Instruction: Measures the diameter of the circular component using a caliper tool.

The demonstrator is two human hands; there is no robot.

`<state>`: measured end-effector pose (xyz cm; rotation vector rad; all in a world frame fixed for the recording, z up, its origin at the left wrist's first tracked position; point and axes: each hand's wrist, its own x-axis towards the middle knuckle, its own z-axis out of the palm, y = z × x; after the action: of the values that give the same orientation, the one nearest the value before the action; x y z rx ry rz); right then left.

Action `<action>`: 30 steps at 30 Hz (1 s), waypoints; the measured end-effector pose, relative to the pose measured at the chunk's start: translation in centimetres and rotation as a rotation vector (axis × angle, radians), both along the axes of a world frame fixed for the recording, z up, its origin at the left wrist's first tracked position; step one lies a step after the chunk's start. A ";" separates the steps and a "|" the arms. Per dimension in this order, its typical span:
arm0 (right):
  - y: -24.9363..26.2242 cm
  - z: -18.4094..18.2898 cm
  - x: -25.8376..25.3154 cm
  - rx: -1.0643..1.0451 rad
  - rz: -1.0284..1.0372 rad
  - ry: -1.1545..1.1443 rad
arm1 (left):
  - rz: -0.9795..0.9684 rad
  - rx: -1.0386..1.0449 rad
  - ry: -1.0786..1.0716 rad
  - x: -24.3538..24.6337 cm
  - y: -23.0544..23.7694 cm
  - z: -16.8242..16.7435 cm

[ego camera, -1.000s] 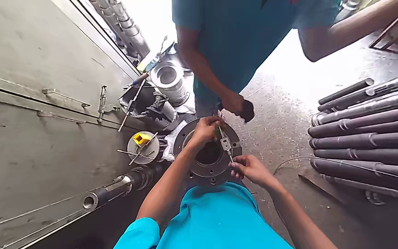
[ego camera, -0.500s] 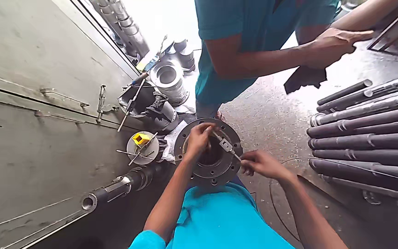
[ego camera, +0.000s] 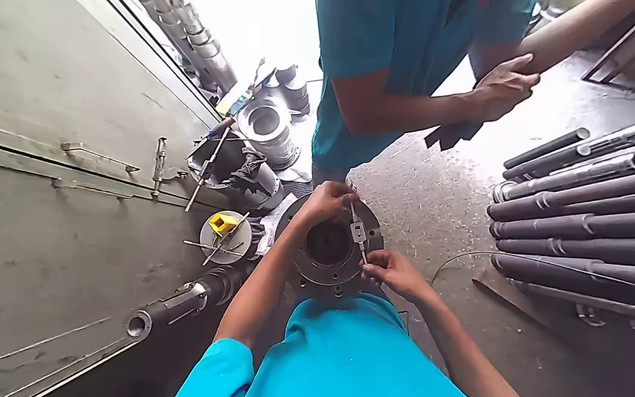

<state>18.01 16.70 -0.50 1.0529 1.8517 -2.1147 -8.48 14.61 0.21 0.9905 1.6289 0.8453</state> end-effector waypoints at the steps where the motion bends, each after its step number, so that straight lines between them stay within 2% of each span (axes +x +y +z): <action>1: 1.1 0.3 0.5 0.081 0.035 -0.023 | 0.031 -0.007 0.083 -0.2 -1.3 0.6; 5: 5.1 0.4 1.5 0.473 0.023 -0.075 | 0.138 -0.022 0.298 0.2 -8.6 0.3; 8: 7.9 -0.6 -0.8 0.528 -0.133 0.040 | 0.157 -0.084 0.285 3.7 -12.9 0.7; 11: 8.3 -0.5 -4.6 0.499 -0.176 0.130 | 0.173 -0.151 0.321 9.6 -13.9 2.3; 14: 6.5 0.8 -8.2 0.729 -0.055 0.005 | 0.108 -0.168 0.302 12.8 -13.3 2.6; 17: 3.4 1.0 -10.3 0.975 0.127 -0.074 | -0.059 -0.109 0.210 12.4 -12.5 2.4; 20: 0.5 0.4 -10.4 1.051 0.357 -0.062 | -0.232 -0.050 0.132 12.0 -11.8 2.2; 24: 1.0 -0.3 -9.1 1.070 0.541 0.004 | -0.369 0.112 -0.031 9.3 -13.6 2.6; 27: 1.8 0.4 -9.0 1.108 0.662 0.086 | -0.308 0.234 -0.201 6.7 -15.3 3.6; 30: 2.3 0.6 -8.9 1.155 0.719 0.216 | -0.086 0.363 -0.149 5.0 -14.4 4.3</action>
<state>9.12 19.05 0.13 0.1021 2.9817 -0.6935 -3.44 0.26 4.56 1.2068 1.3229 1.1527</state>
